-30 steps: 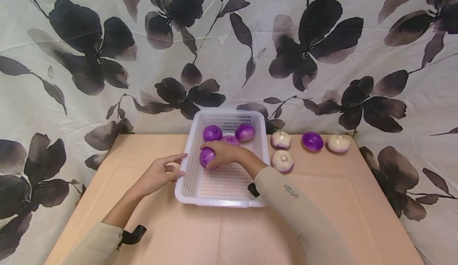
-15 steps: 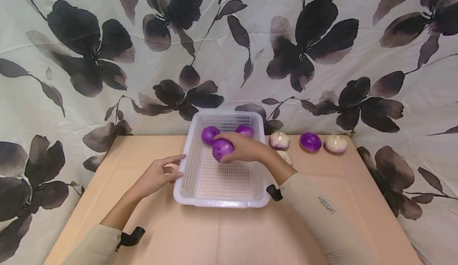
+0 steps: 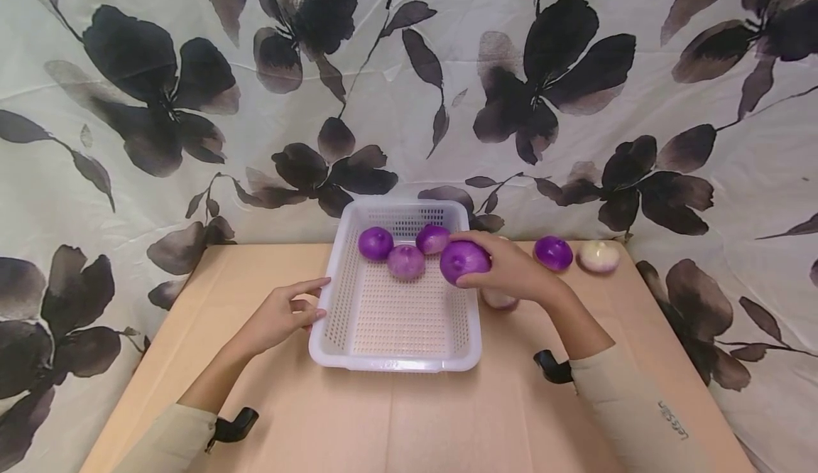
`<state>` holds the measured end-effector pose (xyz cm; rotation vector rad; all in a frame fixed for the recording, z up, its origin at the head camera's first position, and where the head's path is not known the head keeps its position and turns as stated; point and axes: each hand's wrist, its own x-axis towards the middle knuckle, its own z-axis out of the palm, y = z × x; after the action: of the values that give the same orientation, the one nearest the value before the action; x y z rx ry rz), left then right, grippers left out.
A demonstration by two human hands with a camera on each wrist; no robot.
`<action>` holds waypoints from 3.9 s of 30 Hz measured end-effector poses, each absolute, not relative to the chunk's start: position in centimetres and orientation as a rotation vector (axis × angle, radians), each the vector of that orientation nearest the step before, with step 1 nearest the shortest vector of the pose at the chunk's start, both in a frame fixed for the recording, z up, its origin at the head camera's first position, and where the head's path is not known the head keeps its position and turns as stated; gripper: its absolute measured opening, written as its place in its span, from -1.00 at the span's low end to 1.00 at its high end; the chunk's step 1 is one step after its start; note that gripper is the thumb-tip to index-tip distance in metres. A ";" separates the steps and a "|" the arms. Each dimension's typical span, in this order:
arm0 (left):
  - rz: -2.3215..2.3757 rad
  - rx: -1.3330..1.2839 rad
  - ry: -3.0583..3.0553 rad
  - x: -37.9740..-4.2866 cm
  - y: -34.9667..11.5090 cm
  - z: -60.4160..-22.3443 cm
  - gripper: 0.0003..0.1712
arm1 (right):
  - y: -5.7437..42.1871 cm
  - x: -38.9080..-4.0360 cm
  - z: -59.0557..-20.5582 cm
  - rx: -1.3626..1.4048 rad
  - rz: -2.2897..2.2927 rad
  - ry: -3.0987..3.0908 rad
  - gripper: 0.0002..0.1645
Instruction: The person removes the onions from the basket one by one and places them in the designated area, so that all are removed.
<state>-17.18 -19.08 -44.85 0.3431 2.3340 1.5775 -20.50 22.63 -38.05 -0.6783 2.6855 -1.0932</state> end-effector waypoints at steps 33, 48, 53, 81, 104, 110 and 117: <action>1.539 0.327 2.355 -17.3 -18.9 -44.6 -0.29 | 38.5 -19.6 -47.7 -0.258 -1.157 2.741 -0.22; 1.551 0.328 2.349 -17.1 -19.0 -44.5 -0.28 | 38.9 -19.4 -48.8 -0.136 -1.166 2.618 -0.17; 1.545 0.325 2.343 -17.2 -18.9 -44.4 -0.28 | 39.3 -19.3 -49.0 -0.117 -1.159 2.611 -0.08; 1.548 0.318 2.344 -17.3 -19.2 -44.8 -0.29 | 39.7 -19.5 -49.3 -0.138 -1.220 2.593 -0.10; 1.543 0.327 2.343 -17.3 -19.0 -44.6 -0.30 | 35.0 -20.0 -39.2 -0.224 -1.085 2.781 -0.13; 1.554 0.339 2.341 -17.4 -19.1 -44.7 -0.30 | 30.3 -21.9 -37.6 -0.341 -1.162 2.734 -0.15; 1.566 0.336 2.330 -17.3 -19.3 -44.9 -0.29 | 25.3 -24.9 -37.2 -0.435 -1.229 2.641 -0.20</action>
<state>-17.26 -19.26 -44.90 0.3364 2.3297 1.5658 -24.88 25.28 -37.24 -0.4346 2.6405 -1.2288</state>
